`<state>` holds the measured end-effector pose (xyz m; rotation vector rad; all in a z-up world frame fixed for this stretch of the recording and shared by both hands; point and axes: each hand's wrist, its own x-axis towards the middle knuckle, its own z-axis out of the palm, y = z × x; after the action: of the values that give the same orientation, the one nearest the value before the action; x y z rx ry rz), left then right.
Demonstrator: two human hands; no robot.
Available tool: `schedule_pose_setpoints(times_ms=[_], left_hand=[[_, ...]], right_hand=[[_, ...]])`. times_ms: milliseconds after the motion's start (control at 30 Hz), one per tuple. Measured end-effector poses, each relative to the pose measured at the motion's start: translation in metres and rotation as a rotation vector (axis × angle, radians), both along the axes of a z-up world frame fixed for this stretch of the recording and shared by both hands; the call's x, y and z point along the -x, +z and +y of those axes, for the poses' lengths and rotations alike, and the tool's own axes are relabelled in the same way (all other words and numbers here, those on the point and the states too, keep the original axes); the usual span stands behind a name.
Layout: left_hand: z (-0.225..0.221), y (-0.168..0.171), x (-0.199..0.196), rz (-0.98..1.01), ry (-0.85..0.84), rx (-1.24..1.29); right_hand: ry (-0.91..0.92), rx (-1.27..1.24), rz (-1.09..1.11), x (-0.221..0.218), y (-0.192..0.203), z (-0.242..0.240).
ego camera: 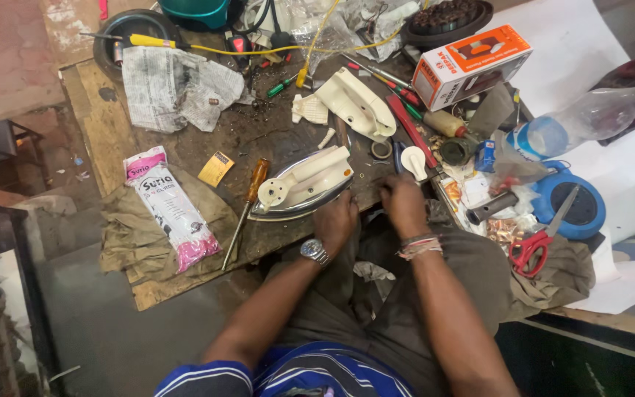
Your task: The person disassembles a white electric iron on a cluttered workbench, removes screws, and handles small internal components. They use a screwdriver to loosen and remove screws, then manipulate the iron's casing and internal parts.
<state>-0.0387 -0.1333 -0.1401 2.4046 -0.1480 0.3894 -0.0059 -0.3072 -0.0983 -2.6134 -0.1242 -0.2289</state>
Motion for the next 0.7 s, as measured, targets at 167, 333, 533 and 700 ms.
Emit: schedule_pose_setpoints(times_ms=[167, 333, 533, 700], left_hand=[[-0.011, 0.001, -0.007, 0.101, 0.0, 0.044], [-0.013, -0.003, -0.011, 0.162, -0.001, 0.047], [-0.01, -0.004, -0.012, 0.136, -0.018, 0.056], [-0.001, -0.003, 0.003, -0.053, -0.018, 0.169]], right_hand=[[0.087, 0.08, -0.039, -0.002, -0.017, 0.013], [0.141, 0.174, -0.07, -0.004, -0.018, 0.017], [0.16, 0.277, -0.099, -0.006, -0.021, 0.022], [0.155, 0.254, -0.096, -0.008, -0.031, 0.021]])
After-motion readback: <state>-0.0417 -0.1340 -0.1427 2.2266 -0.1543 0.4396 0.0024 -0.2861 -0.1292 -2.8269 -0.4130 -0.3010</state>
